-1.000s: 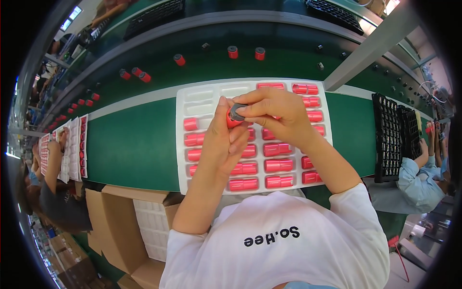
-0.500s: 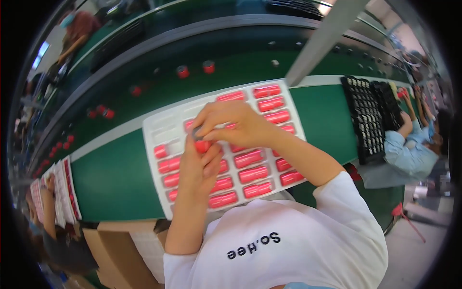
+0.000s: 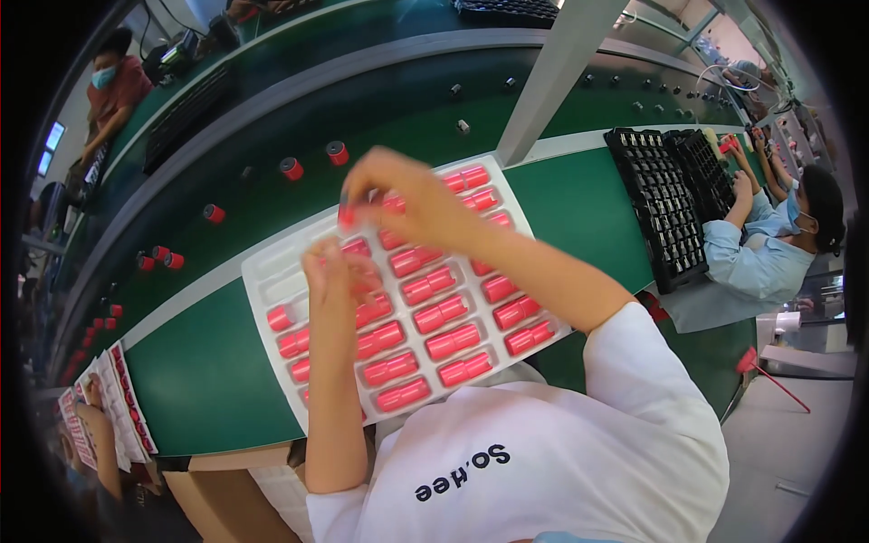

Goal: The person assembles small components by hand, attaching caps to bottles and placing the capped bottles into a plastic tray.

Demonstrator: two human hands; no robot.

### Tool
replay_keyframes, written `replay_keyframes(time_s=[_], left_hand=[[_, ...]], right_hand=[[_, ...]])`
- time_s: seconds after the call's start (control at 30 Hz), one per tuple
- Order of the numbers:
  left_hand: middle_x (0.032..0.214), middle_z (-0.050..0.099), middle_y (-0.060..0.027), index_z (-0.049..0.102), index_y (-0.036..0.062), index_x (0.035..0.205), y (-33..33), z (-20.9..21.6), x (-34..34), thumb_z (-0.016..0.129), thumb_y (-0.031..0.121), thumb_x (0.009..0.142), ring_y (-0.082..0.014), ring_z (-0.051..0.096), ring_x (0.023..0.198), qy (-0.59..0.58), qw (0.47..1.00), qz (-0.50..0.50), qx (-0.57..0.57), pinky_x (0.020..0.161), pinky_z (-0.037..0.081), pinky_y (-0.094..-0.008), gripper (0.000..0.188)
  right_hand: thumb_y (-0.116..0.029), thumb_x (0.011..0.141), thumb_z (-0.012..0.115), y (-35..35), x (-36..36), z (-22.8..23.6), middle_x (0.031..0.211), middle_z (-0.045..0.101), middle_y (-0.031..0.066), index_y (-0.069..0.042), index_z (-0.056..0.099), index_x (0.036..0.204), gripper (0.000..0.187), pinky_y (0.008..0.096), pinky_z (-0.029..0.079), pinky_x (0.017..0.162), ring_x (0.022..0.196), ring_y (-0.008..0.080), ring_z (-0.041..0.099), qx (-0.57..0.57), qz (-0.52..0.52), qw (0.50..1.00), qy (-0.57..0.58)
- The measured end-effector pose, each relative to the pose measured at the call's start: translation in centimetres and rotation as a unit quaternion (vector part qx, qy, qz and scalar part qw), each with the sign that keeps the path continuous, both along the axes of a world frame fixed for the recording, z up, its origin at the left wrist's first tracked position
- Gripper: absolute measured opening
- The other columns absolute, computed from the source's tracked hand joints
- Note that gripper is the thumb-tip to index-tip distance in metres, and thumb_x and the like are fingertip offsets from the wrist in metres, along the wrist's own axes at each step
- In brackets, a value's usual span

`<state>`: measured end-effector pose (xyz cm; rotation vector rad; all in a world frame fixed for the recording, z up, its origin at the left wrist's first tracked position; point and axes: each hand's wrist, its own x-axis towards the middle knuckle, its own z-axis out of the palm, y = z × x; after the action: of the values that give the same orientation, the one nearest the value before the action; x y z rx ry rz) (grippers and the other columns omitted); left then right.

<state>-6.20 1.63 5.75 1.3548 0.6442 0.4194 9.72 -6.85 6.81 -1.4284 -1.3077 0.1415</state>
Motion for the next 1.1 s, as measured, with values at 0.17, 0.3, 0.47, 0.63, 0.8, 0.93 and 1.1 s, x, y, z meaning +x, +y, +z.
replay_keyframes(time_s=[0.17,0.3,0.47,0.63,0.8,0.93,1.1], left_hand=[[0.106,0.063,-0.0103,0.050,0.0098,0.119,1.8,-0.6,-0.7,0.058,0.026,0.093,-0.0233,0.062,0.097,0.163,0.939,-0.011,0.304,0.083,0.050,-0.0332,0.031],[0.107,0.063,-0.0106,0.057,0.0061,0.108,4.0,-1.6,-3.9,0.059,0.019,0.091,-0.0225,0.062,0.098,0.177,0.931,0.021,0.317,0.084,0.049,-0.0333,0.021],[0.103,0.062,-0.0124,0.058,0.0032,0.103,6.1,-1.4,-7.4,0.060,0.010,0.089,-0.0248,0.060,0.100,0.191,0.905,0.064,0.376,0.081,0.048,-0.0371,0.016],[0.099,0.059,-0.0131,0.058,0.0043,0.103,7.8,-1.3,-7.2,0.061,0.009,0.086,-0.0312,0.056,0.097,0.195,0.837,0.016,0.511,0.082,0.046,-0.0388,0.018],[0.095,0.058,-0.0126,0.060,0.0069,0.103,8.7,-0.7,-9.1,0.065,0.005,0.080,-0.0311,0.055,0.097,0.211,0.889,-0.050,0.405,0.080,0.045,-0.0395,0.023],[0.105,0.056,-0.0133,0.059,0.0075,0.106,8.4,-1.1,-9.4,0.068,0.002,0.077,-0.0309,0.057,0.095,0.201,0.850,-0.125,0.470,0.086,0.047,-0.0369,0.031],[0.101,0.054,-0.0115,0.056,0.0069,0.106,11.2,-1.5,-8.8,0.066,-0.002,0.079,-0.0288,0.058,0.094,0.294,0.834,-0.121,0.452,0.081,0.049,-0.0345,0.030]], right_hand=[[0.000,0.079,0.067,3.8,11.6,-4.7,0.095,0.058,0.0151,-0.004,0.049,0.095,0.024,0.0382,0.049,0.072,0.087,0.0333,0.062,-0.113,-0.207,0.945,-0.227],[0.002,0.080,0.063,4.3,14.2,-5.6,0.108,0.059,0.0175,-0.006,0.050,0.110,0.033,0.0422,0.051,0.080,0.100,0.0364,0.062,-0.339,-0.147,0.905,-0.211],[-0.019,0.080,0.068,5.1,19.7,-5.4,0.114,0.056,0.0225,-0.011,0.051,0.111,0.036,0.0476,0.052,0.079,0.100,0.0427,0.060,-0.351,-0.399,0.808,-0.254],[-0.025,0.083,0.066,5.2,26.1,-9.2,0.119,0.057,0.0217,-0.015,0.058,0.114,0.034,0.0450,0.052,0.080,0.098,0.0369,0.063,-0.457,-0.365,0.777,-0.231],[-0.021,0.089,0.061,5.5,18.7,-4.7,0.107,0.062,0.0090,-0.009,0.062,0.108,0.023,0.0343,0.050,0.085,0.095,0.0207,0.060,-0.227,-0.050,0.967,0.110],[-0.019,0.089,0.062,2.9,9.4,0.1,0.105,0.061,0.0084,-0.010,0.056,0.100,0.015,0.0308,0.050,0.088,0.094,0.0151,0.060,-0.222,0.089,0.944,0.229],[-0.018,0.087,0.067,1.4,3.9,0.8,0.098,0.064,0.0061,-0.010,0.052,0.087,0.017,0.0282,0.050,0.085,0.093,0.0131,0.061,-0.267,0.134,0.927,0.226]])
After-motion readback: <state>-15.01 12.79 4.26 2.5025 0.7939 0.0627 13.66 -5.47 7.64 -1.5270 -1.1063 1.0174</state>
